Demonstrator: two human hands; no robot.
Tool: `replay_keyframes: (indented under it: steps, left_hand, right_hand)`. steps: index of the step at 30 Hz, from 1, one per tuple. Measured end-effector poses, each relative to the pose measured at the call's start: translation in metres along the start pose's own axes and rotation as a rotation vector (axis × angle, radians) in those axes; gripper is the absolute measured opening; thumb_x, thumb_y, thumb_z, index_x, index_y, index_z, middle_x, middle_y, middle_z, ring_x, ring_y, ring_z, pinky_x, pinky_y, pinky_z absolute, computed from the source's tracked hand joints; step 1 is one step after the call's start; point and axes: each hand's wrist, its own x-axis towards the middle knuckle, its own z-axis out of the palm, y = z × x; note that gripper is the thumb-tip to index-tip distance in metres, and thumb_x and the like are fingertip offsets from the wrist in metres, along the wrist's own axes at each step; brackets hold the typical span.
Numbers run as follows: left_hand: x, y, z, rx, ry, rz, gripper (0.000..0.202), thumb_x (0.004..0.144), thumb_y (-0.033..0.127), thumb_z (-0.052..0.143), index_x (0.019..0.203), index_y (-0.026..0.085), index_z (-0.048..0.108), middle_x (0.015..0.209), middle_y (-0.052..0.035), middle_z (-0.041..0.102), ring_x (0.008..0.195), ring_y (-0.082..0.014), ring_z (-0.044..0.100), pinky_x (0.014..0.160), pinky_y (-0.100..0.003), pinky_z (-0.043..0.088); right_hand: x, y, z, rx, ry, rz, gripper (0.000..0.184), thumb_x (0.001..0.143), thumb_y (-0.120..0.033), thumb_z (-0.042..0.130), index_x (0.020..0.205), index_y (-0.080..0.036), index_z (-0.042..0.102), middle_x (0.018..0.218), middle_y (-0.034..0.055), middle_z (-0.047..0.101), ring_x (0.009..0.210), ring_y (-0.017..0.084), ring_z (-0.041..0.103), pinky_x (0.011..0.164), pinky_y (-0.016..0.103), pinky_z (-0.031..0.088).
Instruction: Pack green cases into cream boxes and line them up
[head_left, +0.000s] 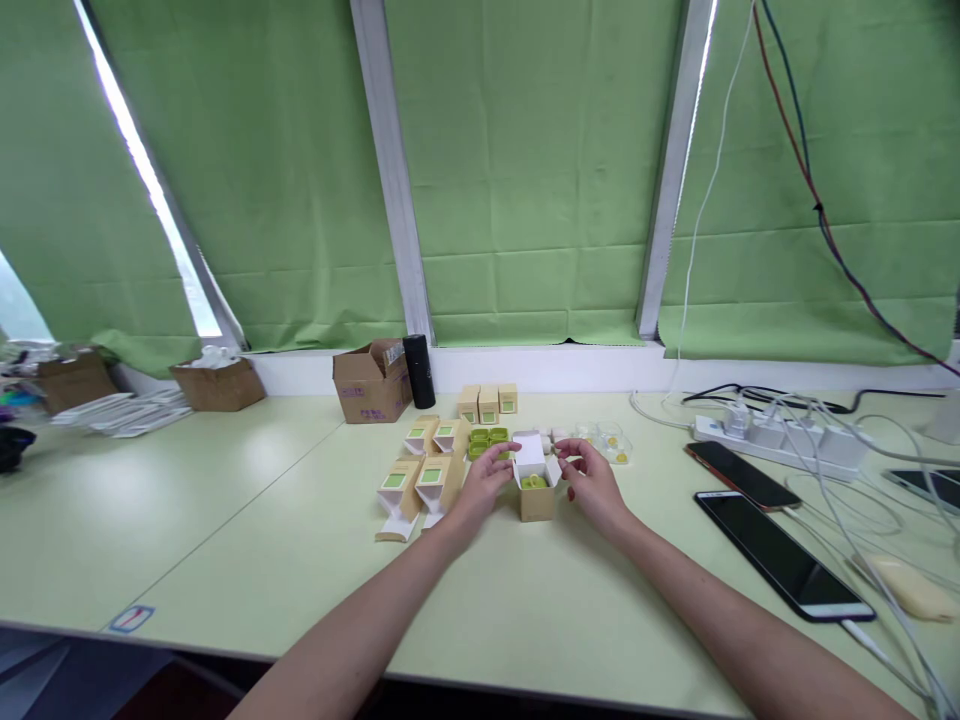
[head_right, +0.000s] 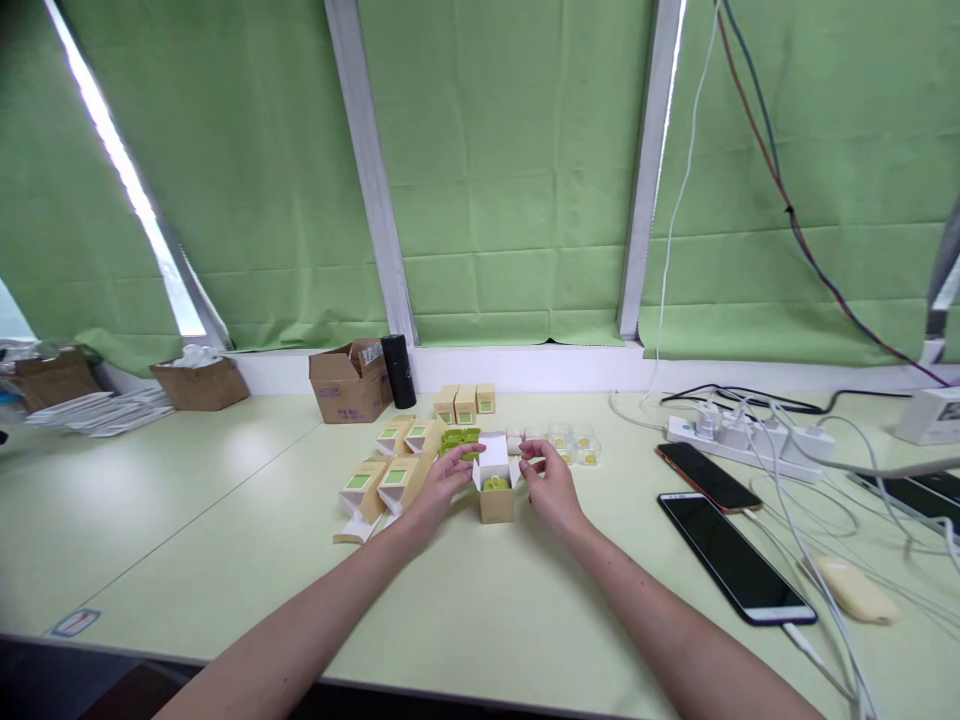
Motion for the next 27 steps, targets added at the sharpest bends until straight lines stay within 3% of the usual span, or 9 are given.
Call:
replay_keyframes:
  steps: [5,10,20,27]
  left_hand:
    - [-0.003,0.0,0.005,-0.02,-0.031,-0.003,0.056,0.075,0.043,0.082,0.12,0.02,0.058,0.092,-0.0068,0.074,0.095,-0.0236,0.071,0.093,-0.035,0.048]
    - [-0.005,-0.003,0.009,0.002,-0.048,-0.003,0.063,0.075,0.052,0.083,0.121,0.022,0.051,0.09,-0.0051,0.073,0.091,-0.0226,0.07,0.086,-0.033,0.048]
    - [-0.007,-0.004,0.012,0.013,-0.056,-0.01,0.055,0.082,0.04,0.076,0.123,0.023,0.044,0.09,-0.003,0.071,0.081,-0.0185,0.068,0.076,-0.029,0.047]
    - [-0.007,-0.003,0.015,0.014,-0.04,-0.008,0.058,0.078,0.041,0.077,0.123,0.024,0.045,0.09,-0.0022,0.071,0.078,-0.0175,0.067,0.074,-0.028,0.047]
  right_hand:
    - [-0.001,-0.001,0.001,0.043,-0.019,0.0,0.037,0.08,-0.044,0.063,0.111,-0.023,0.062,0.104,0.0053,0.059,0.072,0.016,0.054,0.042,0.023,0.044]
    - [-0.002,-0.002,0.002,0.056,-0.022,0.007,0.037,0.079,-0.042,0.063,0.11,-0.023,0.06,0.102,0.0044,0.059,0.071,0.016,0.054,0.041,0.022,0.042]
    - [-0.005,-0.009,0.002,0.084,-0.034,0.054,0.039,0.077,-0.044,0.063,0.11,-0.024,0.057,0.101,0.0033,0.057,0.07,0.016,0.052,0.041,0.022,0.041]
    - [-0.009,-0.016,0.005,0.093,-0.078,0.086,0.046,0.076,-0.05,0.065,0.113,-0.025,0.055,0.099,0.0019,0.055,0.069,0.015,0.053,0.041,0.021,0.04]
